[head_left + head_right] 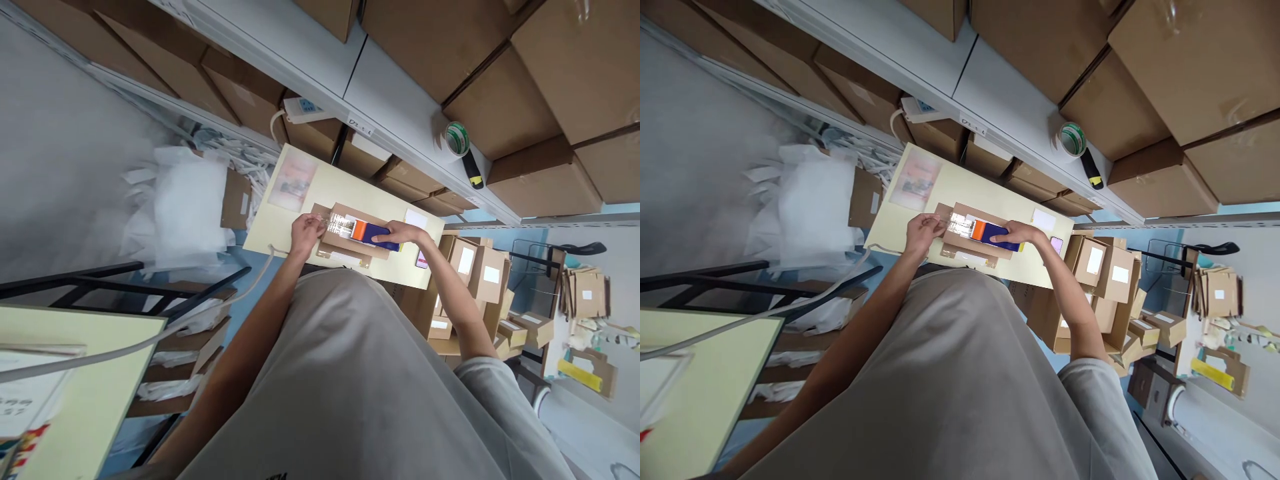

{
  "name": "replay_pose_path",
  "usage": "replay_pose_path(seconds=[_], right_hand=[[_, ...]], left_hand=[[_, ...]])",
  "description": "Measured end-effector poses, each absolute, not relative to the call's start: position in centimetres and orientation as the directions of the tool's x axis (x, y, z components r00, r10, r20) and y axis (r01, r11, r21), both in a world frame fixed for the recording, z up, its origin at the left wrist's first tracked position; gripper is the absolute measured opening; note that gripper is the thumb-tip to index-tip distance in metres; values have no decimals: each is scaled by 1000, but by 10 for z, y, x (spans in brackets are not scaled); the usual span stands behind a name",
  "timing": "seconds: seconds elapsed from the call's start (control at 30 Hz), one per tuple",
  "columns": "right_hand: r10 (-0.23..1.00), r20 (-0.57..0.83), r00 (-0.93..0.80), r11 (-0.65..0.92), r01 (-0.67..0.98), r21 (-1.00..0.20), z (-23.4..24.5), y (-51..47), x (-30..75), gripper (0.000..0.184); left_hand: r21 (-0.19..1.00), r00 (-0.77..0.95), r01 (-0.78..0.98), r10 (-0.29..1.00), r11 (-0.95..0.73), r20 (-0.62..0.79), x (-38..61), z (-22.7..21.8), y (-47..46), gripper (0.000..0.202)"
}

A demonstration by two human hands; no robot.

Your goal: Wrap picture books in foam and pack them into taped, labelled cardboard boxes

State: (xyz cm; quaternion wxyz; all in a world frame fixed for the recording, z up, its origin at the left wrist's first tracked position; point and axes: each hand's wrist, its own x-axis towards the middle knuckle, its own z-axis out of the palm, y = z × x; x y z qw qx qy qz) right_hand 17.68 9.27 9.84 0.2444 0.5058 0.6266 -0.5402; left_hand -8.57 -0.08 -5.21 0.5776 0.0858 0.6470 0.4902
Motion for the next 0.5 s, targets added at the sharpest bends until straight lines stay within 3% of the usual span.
replay_pose_path(seconds=[0.33, 0.43, 0.5], right_hand=[[373, -863, -342, -77, 915, -396, 93, 95, 170, 76], [370, -859, -353, -87, 908, -411, 95, 93, 170, 75], [372, -861, -348, -75, 913, -401, 96, 92, 170, 74]], left_hand=[[785, -347, -168, 710, 596, -613, -78, -79, 1, 10], [828, -437, -56, 732, 558, -523, -83, -74, -5, 25], [863, -463, 31, 772, 505, -435, -82, -70, -8, 23]])
